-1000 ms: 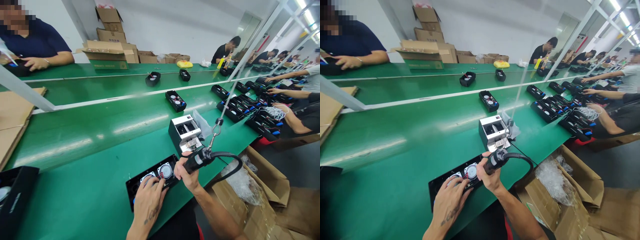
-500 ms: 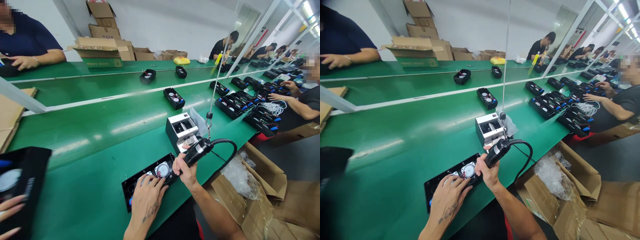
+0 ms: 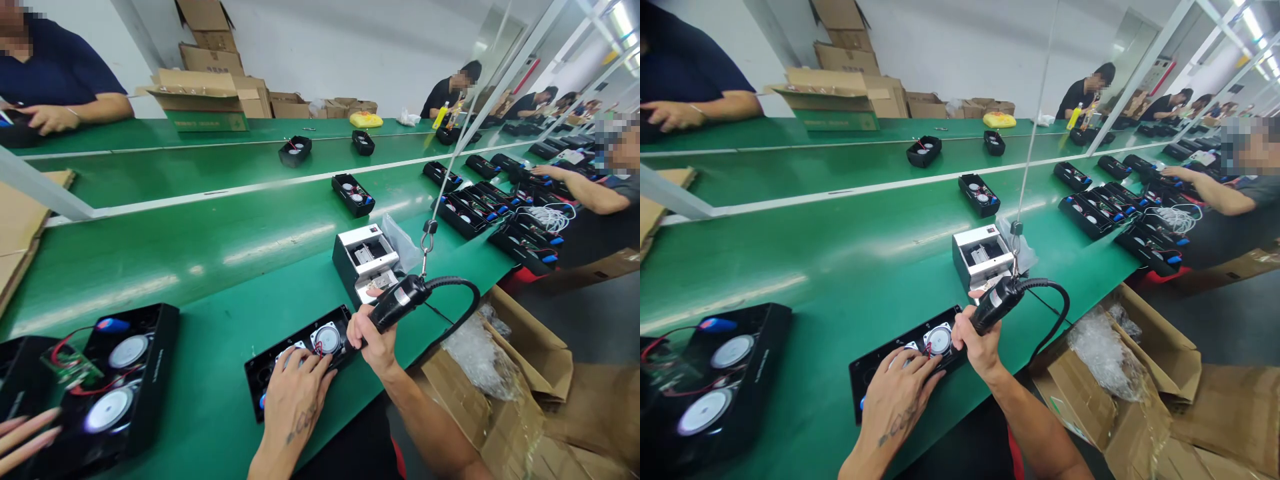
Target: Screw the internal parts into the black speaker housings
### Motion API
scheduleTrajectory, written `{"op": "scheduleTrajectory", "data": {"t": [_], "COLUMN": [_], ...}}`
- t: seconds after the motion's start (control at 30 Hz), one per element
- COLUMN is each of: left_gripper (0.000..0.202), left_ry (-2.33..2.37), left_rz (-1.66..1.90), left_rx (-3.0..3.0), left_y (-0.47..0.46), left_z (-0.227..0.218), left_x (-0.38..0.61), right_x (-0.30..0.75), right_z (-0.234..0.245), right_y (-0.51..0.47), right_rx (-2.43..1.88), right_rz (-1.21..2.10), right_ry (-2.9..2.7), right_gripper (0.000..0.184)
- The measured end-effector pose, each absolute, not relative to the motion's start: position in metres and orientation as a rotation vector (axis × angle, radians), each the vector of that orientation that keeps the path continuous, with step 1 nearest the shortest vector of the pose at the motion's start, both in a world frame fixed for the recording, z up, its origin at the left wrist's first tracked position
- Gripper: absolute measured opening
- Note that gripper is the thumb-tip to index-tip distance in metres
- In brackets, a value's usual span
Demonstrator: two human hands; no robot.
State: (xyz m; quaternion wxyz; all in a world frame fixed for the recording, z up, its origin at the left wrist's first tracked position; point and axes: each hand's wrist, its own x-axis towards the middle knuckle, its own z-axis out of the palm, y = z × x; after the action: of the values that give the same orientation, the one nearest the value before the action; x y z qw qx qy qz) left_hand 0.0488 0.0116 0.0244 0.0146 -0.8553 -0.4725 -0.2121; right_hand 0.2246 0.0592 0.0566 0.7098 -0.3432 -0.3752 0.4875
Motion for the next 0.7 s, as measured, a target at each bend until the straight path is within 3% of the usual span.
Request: {"op": "scheduleTrajectory", "data": {"t": [0.23, 0.47, 0.7], "left_gripper": [0.021, 0.020, 0.021], "left_ry": [-1.438, -1.396, -1.404], "left_rz": [-0.650, -0.649, -0.661], "left_rx": [-2.653, -2.676, -2.680], "left_y": [0.012, 0.014, 0.014], "left_z": [0.025, 0.026, 0.028], "left_x": [0.050, 0.047, 0.047], "right_x": [0.222, 0.219, 0.217], "right_z": [0.057, 0.061, 0.060], "right_y": [0.057, 0.048, 0.045], "right_rx": [-0.754, -0.697, -0.716], "right_rz": [1.088, 1.063, 1.055], "right_ry": [-0.854, -0.991, -1.021], "right_gripper": [0.045, 0.031, 0.034]}}
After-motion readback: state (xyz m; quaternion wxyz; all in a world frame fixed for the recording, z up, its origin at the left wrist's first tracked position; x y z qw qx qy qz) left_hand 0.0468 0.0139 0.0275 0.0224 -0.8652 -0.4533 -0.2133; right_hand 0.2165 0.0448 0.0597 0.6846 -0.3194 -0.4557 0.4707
